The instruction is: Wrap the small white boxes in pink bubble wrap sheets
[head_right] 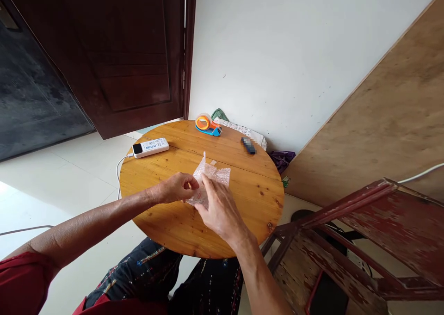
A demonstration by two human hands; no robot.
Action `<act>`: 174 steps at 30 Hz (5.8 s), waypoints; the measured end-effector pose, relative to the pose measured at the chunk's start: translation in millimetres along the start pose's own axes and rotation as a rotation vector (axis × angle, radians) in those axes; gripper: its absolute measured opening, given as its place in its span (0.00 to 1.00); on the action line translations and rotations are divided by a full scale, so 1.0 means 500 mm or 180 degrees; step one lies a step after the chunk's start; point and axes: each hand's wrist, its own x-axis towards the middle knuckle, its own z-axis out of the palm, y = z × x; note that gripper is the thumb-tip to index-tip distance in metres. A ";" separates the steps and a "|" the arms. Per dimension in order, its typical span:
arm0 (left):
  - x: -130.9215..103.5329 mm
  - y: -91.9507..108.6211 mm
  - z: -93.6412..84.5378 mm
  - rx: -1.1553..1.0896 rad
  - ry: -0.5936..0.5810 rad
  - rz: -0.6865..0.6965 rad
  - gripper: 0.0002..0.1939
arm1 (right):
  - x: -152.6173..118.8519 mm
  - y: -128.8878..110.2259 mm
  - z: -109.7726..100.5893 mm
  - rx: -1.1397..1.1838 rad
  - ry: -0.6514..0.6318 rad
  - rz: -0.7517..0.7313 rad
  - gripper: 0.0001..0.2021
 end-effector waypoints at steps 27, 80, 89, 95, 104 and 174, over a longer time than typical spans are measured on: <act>0.040 0.005 0.012 0.1529 0.0003 0.0669 0.13 | -0.037 0.053 0.086 0.1206 0.1233 0.2120 0.33; 0.020 0.042 -0.017 0.0779 -0.0774 -0.0014 0.22 | 0.015 -0.014 0.069 0.2727 0.0907 0.2269 0.37; 0.011 0.003 0.000 0.0582 -0.0300 0.0391 0.34 | -0.008 -0.016 0.077 0.2439 0.0631 0.1837 0.37; 0.025 -0.017 0.023 0.0904 -0.0031 0.0902 0.33 | -0.014 -0.010 0.081 0.2464 0.0611 0.1651 0.35; 0.003 -0.017 0.035 0.0246 0.0471 0.0443 0.23 | 0.001 -0.011 0.069 0.0679 0.0149 0.1025 0.35; -0.059 -0.080 0.087 0.0332 0.1468 0.0566 0.12 | -0.061 0.016 0.033 0.1329 0.0794 0.1873 0.29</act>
